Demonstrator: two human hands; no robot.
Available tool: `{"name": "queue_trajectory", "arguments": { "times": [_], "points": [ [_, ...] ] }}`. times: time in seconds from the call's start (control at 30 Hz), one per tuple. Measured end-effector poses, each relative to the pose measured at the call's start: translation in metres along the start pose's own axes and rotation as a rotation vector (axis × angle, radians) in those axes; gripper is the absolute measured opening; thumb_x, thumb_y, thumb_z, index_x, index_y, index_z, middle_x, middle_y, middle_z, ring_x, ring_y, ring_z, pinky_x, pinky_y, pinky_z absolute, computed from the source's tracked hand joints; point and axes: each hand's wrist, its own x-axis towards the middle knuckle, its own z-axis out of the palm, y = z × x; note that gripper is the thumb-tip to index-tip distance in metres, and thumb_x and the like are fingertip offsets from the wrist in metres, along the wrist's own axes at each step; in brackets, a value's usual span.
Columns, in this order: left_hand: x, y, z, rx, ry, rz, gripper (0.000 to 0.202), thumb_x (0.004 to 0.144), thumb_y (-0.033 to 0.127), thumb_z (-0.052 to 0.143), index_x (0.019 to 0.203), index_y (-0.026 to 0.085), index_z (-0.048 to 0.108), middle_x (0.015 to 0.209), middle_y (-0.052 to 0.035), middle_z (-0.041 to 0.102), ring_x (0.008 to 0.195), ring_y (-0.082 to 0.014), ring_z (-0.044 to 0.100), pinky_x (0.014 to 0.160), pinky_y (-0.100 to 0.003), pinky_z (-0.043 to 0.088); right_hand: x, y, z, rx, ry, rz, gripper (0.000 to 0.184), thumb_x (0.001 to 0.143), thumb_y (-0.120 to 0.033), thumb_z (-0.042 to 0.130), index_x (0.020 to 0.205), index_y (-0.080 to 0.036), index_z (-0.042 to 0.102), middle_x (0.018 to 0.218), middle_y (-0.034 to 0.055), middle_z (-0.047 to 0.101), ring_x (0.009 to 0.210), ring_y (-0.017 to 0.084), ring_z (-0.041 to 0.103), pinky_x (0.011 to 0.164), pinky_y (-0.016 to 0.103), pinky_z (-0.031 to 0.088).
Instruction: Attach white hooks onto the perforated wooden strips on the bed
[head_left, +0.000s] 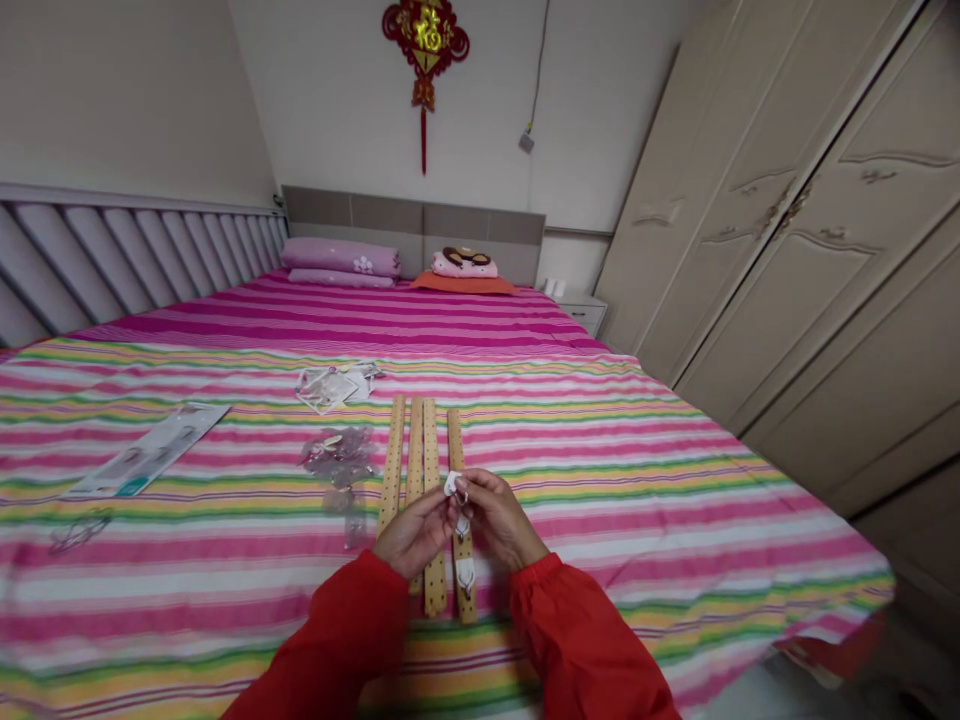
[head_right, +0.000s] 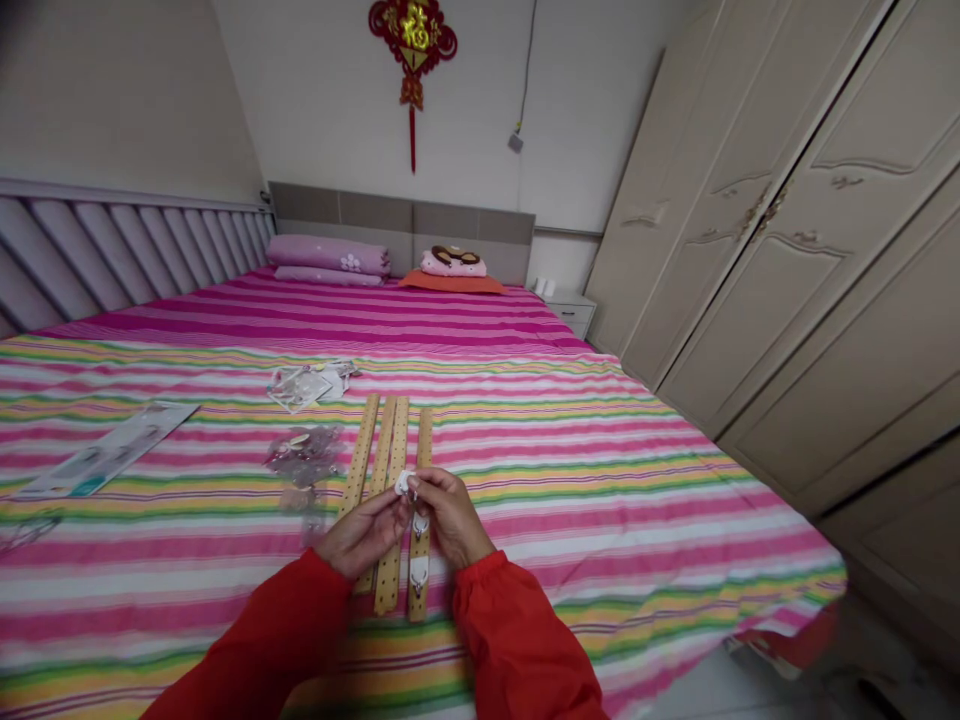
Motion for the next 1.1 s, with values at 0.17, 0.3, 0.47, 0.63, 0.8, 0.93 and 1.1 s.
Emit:
{"name": "queue_trajectory", "arguments": {
  "times": [0.17, 0.3, 0.47, 0.63, 0.8, 0.93, 1.1],
  "points": [
    [0.017, 0.017, -0.005, 0.434, -0.010, 0.242, 0.016, 0.068, 0.024, 0.073, 0.077, 0.013, 0.066, 0.065, -0.0001, 0.063, 0.060, -0.0069, 0.057, 0.057, -0.016, 0.045, 0.013, -0.006, -0.013, -0.116, 0.019, 0.031, 0.025, 0.056, -0.034, 0.081, 0.068, -0.014, 0.070, 0.055, 0.0005, 0.064, 0.049, 0.009, 0.055, 0.047, 0.020, 0.042],
    [0.038, 0.033, 0.001, 0.729, -0.009, 0.352, 0.033, 0.054, 0.031, 0.080, 0.078, 0.012, 0.066, 0.063, 0.0008, 0.063, 0.059, -0.0086, 0.057, 0.057, -0.019, 0.042, 0.033, -0.007, -0.020, -0.170, 0.084, 0.057, 0.029, 0.052, -0.035, 0.082, 0.068, -0.014, 0.068, 0.052, 0.0010, 0.065, 0.044, 0.010, 0.056, 0.046, 0.020, 0.045],
    [0.071, 0.043, 0.006, 0.915, 0.062, 0.386, 0.027, 0.053, 0.027, 0.077, 0.072, 0.013, 0.063, 0.058, 0.0015, 0.061, 0.055, -0.0104, 0.056, 0.058, -0.023, 0.044, 0.062, -0.004, -0.026, -0.239, 0.184, 0.011, 0.027, 0.048, -0.030, 0.082, 0.064, -0.015, 0.065, 0.051, 0.0002, 0.065, 0.045, 0.011, 0.057, 0.046, 0.021, 0.047],
    [0.098, 0.039, -0.001, 1.125, 0.231, 0.437, 0.014, 0.060, 0.021, 0.069, 0.069, 0.015, 0.060, 0.059, 0.0016, 0.062, 0.058, -0.0120, 0.059, 0.060, -0.024, 0.046, 0.081, 0.006, -0.031, -0.287, 0.231, -0.009, 0.020, 0.050, -0.026, 0.078, 0.056, -0.015, 0.063, 0.048, -0.0003, 0.063, 0.043, 0.011, 0.055, 0.045, 0.022, 0.047],
    [0.111, 0.034, -0.010, 1.236, 0.327, 0.442, 0.013, 0.060, 0.015, 0.067, 0.071, 0.015, 0.060, 0.063, 0.0010, 0.063, 0.064, -0.0124, 0.060, 0.060, -0.022, 0.043, 0.088, 0.016, -0.037, -0.297, 0.258, -0.005, 0.013, 0.052, -0.022, 0.074, 0.054, -0.015, 0.063, 0.046, -0.0002, 0.062, 0.041, 0.010, 0.052, 0.042, 0.022, 0.044],
    [0.114, 0.032, -0.011, 1.329, 0.376, 0.450, 0.011, 0.063, 0.015, 0.065, 0.072, 0.016, 0.060, 0.068, -0.0003, 0.064, 0.067, -0.0127, 0.060, 0.062, -0.022, 0.043, 0.092, 0.021, -0.040, -0.310, 0.277, -0.012, 0.009, 0.052, -0.020, 0.071, 0.052, -0.015, 0.064, 0.043, -0.0008, 0.059, 0.040, 0.009, 0.050, 0.040, 0.021, 0.040],
    [0.112, 0.031, -0.009, 1.465, 0.405, 0.476, 0.009, 0.067, 0.018, 0.062, 0.076, 0.017, 0.060, 0.076, -0.0031, 0.067, 0.071, -0.0146, 0.061, 0.064, -0.023, 0.044, 0.096, 0.026, -0.041, -0.319, 0.303, -0.021, 0.008, 0.052, -0.019, 0.070, 0.052, -0.014, 0.063, 0.041, -0.0022, 0.057, 0.040, 0.009, 0.048, 0.041, 0.021, 0.039]
  ]
}}
